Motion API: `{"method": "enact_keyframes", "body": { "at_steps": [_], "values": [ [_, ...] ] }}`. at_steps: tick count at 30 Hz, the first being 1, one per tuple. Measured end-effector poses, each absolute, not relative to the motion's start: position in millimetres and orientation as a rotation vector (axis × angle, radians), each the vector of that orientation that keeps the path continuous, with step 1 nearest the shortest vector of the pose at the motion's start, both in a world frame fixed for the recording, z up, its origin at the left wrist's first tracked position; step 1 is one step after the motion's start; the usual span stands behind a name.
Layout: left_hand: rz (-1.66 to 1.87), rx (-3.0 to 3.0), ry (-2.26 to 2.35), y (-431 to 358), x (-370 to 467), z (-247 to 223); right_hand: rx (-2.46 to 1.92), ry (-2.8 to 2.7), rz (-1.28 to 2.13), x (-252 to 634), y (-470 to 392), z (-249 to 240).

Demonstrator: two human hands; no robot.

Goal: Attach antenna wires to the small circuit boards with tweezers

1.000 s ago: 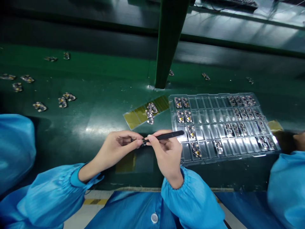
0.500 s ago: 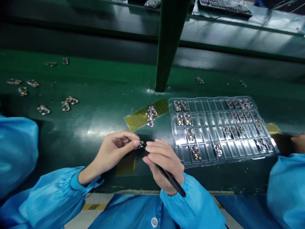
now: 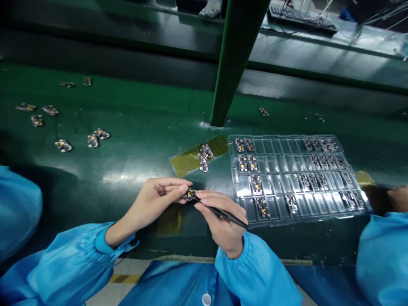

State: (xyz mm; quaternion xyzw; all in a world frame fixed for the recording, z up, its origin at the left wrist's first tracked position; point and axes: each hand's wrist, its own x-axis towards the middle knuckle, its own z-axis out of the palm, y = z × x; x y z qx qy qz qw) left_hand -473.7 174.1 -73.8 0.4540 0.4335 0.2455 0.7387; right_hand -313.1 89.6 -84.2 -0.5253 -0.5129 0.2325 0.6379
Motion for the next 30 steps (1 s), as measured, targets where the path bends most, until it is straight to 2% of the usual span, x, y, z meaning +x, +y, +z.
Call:
{"method": "enact_keyframes", "body": {
  "at_steps": [15, 30],
  "values": [
    [0.554, 1.019, 0.972, 174.6, -472.9, -77.8, -1.241, -1.184, 0.624, -311.8, 92.3, -83.8],
    [0.583, 0.951, 0.96, 176.0, -473.7, -76.2, -1.22, -1.233, 0.517, -309.6, 90.6, -85.9]
  ]
}}
